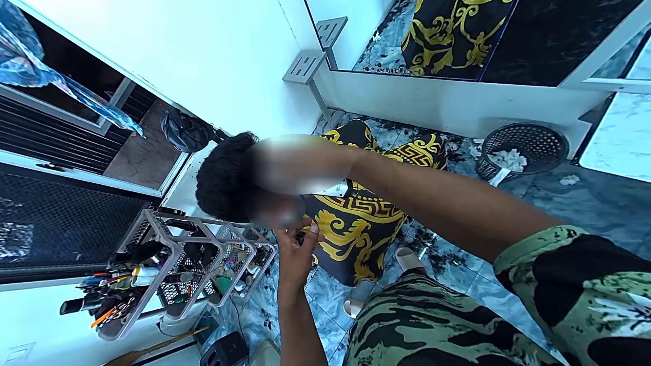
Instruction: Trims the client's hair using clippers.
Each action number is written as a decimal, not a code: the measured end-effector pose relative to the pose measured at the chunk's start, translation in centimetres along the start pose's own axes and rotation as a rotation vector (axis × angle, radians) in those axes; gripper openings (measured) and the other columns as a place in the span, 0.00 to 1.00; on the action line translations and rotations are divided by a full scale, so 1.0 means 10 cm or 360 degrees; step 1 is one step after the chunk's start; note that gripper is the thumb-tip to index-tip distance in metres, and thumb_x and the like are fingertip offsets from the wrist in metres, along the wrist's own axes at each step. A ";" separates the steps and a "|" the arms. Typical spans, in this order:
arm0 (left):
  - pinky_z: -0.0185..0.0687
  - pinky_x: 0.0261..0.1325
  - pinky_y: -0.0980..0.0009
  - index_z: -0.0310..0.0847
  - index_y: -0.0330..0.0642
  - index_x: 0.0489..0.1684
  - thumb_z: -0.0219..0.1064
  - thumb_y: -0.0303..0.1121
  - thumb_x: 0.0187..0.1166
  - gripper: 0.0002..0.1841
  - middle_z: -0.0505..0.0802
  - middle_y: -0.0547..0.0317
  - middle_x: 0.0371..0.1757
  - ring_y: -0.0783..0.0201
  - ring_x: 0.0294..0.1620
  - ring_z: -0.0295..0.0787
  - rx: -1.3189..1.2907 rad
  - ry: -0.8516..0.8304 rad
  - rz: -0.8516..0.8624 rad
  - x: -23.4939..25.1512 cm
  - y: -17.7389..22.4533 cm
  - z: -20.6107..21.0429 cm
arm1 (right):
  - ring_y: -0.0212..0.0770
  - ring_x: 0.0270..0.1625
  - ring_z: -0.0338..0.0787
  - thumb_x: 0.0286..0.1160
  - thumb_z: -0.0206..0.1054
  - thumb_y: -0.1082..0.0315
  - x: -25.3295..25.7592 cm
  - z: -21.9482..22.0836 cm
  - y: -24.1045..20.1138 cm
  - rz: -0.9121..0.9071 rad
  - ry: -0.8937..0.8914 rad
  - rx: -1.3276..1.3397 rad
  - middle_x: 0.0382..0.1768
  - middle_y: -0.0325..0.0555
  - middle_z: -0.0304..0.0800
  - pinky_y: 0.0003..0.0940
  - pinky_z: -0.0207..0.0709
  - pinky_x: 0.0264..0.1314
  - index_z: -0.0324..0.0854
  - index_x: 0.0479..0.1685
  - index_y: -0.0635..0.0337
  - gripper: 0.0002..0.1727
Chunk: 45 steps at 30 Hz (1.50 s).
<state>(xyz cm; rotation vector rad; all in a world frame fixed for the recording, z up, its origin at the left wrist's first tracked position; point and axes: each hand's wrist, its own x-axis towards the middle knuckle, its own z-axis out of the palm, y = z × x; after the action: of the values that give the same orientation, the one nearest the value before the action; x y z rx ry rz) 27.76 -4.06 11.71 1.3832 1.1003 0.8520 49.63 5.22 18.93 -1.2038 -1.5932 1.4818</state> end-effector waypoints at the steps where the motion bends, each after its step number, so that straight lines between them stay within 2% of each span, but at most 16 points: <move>1: 0.96 0.37 0.57 0.03 0.59 0.92 0.71 0.26 0.79 0.63 0.89 0.38 0.56 0.47 0.38 0.96 0.0005 -0.0001 0.0000 0.00 0.00 0.00 | 0.39 0.27 0.85 0.67 0.80 0.60 0.00 0.01 -0.01 0.0012 0.0005 -0.0057 0.28 0.48 0.87 0.41 0.81 0.32 0.86 0.37 0.65 0.16; 3: 0.96 0.37 0.57 0.03 0.59 0.92 0.70 0.26 0.79 0.63 0.89 0.37 0.57 0.47 0.38 0.96 0.0013 0.0000 -0.0006 0.00 0.01 0.00 | 0.39 0.26 0.83 0.65 0.81 0.59 0.01 0.01 0.00 0.0041 -0.0005 -0.0151 0.26 0.47 0.85 0.41 0.78 0.31 0.85 0.33 0.64 0.16; 5: 0.97 0.38 0.56 0.04 0.58 0.92 0.70 0.27 0.80 0.62 0.89 0.37 0.57 0.46 0.39 0.96 0.0028 0.0003 0.0002 0.00 0.01 0.00 | 0.41 0.28 0.90 0.70 0.79 0.58 0.03 -0.04 0.01 0.0028 -0.0042 -0.0058 0.30 0.51 0.90 0.42 0.88 0.34 0.86 0.41 0.66 0.18; 6: 0.97 0.38 0.56 0.04 0.57 0.92 0.69 0.27 0.80 0.61 0.89 0.37 0.58 0.46 0.39 0.96 0.0027 0.0012 0.0013 -0.02 0.01 0.00 | 0.42 0.29 0.91 0.72 0.78 0.58 0.05 -0.07 0.02 0.0003 -0.0074 -0.0085 0.32 0.52 0.91 0.43 0.89 0.35 0.86 0.44 0.67 0.19; 9: 0.96 0.38 0.57 0.12 0.51 0.95 0.66 0.26 0.82 0.56 0.90 0.38 0.55 0.47 0.38 0.96 0.0016 0.0074 0.0131 -0.09 0.04 -0.02 | 0.41 0.27 0.82 0.69 0.79 0.60 0.09 -0.15 0.14 -0.0052 -0.0068 -0.0503 0.26 0.47 0.84 0.45 0.77 0.33 0.85 0.34 0.64 0.15; 12: 0.95 0.36 0.57 0.24 0.45 0.96 0.62 0.22 0.84 0.48 0.89 0.39 0.49 0.49 0.34 0.94 -0.0069 0.0256 0.0237 -0.15 0.03 -0.03 | 0.43 0.27 0.81 0.70 0.77 0.57 0.16 -0.20 0.27 0.0031 0.0052 -0.0591 0.25 0.47 0.82 0.48 0.75 0.31 0.83 0.31 0.63 0.16; 14: 0.96 0.36 0.57 0.22 0.46 0.96 0.61 0.23 0.84 0.48 0.89 0.40 0.48 0.50 0.34 0.94 -0.0081 0.0312 0.0242 -0.15 0.02 -0.04 | 0.41 0.26 0.81 0.69 0.77 0.53 0.18 -0.21 0.30 0.0040 0.0119 -0.0522 0.25 0.46 0.83 0.45 0.75 0.29 0.85 0.31 0.62 0.18; 17: 0.95 0.37 0.58 0.15 0.50 0.96 0.62 0.24 0.85 0.51 0.89 0.41 0.49 0.51 0.33 0.94 -0.0083 0.0306 0.0195 -0.14 0.02 -0.06 | 0.43 0.28 0.83 0.66 0.79 0.51 0.19 -0.20 0.27 0.0031 0.0137 -0.0596 0.25 0.46 0.83 0.49 0.76 0.32 0.84 0.30 0.60 0.20; 22: 0.96 0.37 0.57 0.10 0.54 0.95 0.62 0.24 0.85 0.54 0.89 0.40 0.51 0.50 0.35 0.95 -0.0067 0.0278 0.0142 -0.11 0.01 -0.04 | 0.42 0.30 0.83 0.68 0.79 0.53 0.13 -0.13 0.23 -0.0121 0.0129 -0.0511 0.27 0.46 0.83 0.47 0.77 0.34 0.85 0.33 0.61 0.18; 25: 0.96 0.37 0.57 0.10 0.54 0.95 0.63 0.25 0.85 0.54 0.89 0.41 0.51 0.50 0.35 0.95 -0.0074 0.0276 0.0124 -0.10 0.02 -0.02 | 0.45 0.34 0.87 0.66 0.79 0.53 0.11 -0.08 0.21 -0.0031 0.0172 -0.0635 0.30 0.47 0.87 0.54 0.80 0.38 0.86 0.36 0.59 0.18; 28: 0.96 0.37 0.56 0.09 0.55 0.95 0.63 0.25 0.85 0.55 0.89 0.40 0.51 0.49 0.35 0.95 -0.0095 0.0269 0.0131 -0.08 0.01 -0.02 | 0.42 0.32 0.83 0.68 0.79 0.53 0.08 -0.07 0.20 -0.0082 0.0167 -0.0467 0.28 0.45 0.84 0.47 0.77 0.36 0.85 0.34 0.59 0.17; 32: 0.96 0.38 0.56 0.09 0.55 0.95 0.63 0.25 0.85 0.55 0.89 0.40 0.52 0.49 0.36 0.95 -0.0088 0.0276 0.0123 -0.07 0.02 -0.01 | 0.43 0.27 0.84 0.66 0.78 0.54 0.11 -0.06 0.23 -0.0026 0.0173 -0.0492 0.25 0.46 0.84 0.49 0.78 0.31 0.85 0.30 0.60 0.17; 35: 0.96 0.38 0.56 0.08 0.54 0.94 0.62 0.24 0.85 0.54 0.89 0.41 0.51 0.50 0.36 0.95 -0.0073 0.0259 0.0133 -0.07 0.03 -0.01 | 0.41 0.25 0.80 0.70 0.78 0.53 0.11 -0.03 0.23 -0.0005 0.0152 -0.0345 0.25 0.46 0.82 0.43 0.74 0.29 0.84 0.31 0.61 0.19; 38: 0.96 0.38 0.57 0.08 0.53 0.94 0.62 0.24 0.85 0.54 0.89 0.41 0.52 0.49 0.37 0.95 -0.0066 0.0244 0.0136 -0.07 0.04 -0.01 | 0.42 0.27 0.83 0.68 0.78 0.54 0.12 -0.03 0.22 0.0026 0.0160 -0.0380 0.25 0.47 0.83 0.47 0.77 0.32 0.84 0.30 0.61 0.18; 40: 0.96 0.38 0.57 0.08 0.53 0.94 0.62 0.24 0.85 0.54 0.89 0.41 0.52 0.49 0.37 0.95 -0.0074 0.0242 0.0136 -0.06 0.04 -0.01 | 0.41 0.27 0.81 0.69 0.78 0.53 0.12 -0.04 0.21 0.0008 0.0169 -0.0321 0.24 0.47 0.81 0.45 0.74 0.31 0.82 0.28 0.62 0.20; 45: 0.96 0.38 0.56 0.08 0.53 0.94 0.63 0.24 0.85 0.55 0.89 0.41 0.52 0.49 0.36 0.95 -0.0075 0.0237 0.0133 -0.05 0.03 -0.02 | 0.41 0.28 0.83 0.69 0.78 0.53 0.13 -0.01 0.27 0.0051 0.0175 -0.0247 0.26 0.47 0.84 0.44 0.77 0.32 0.84 0.29 0.62 0.19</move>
<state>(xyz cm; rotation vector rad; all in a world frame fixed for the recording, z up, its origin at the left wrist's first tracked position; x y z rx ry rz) 27.47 -4.45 12.07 1.3513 1.1339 1.0490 49.77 6.36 16.17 -1.3792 -1.6452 1.3071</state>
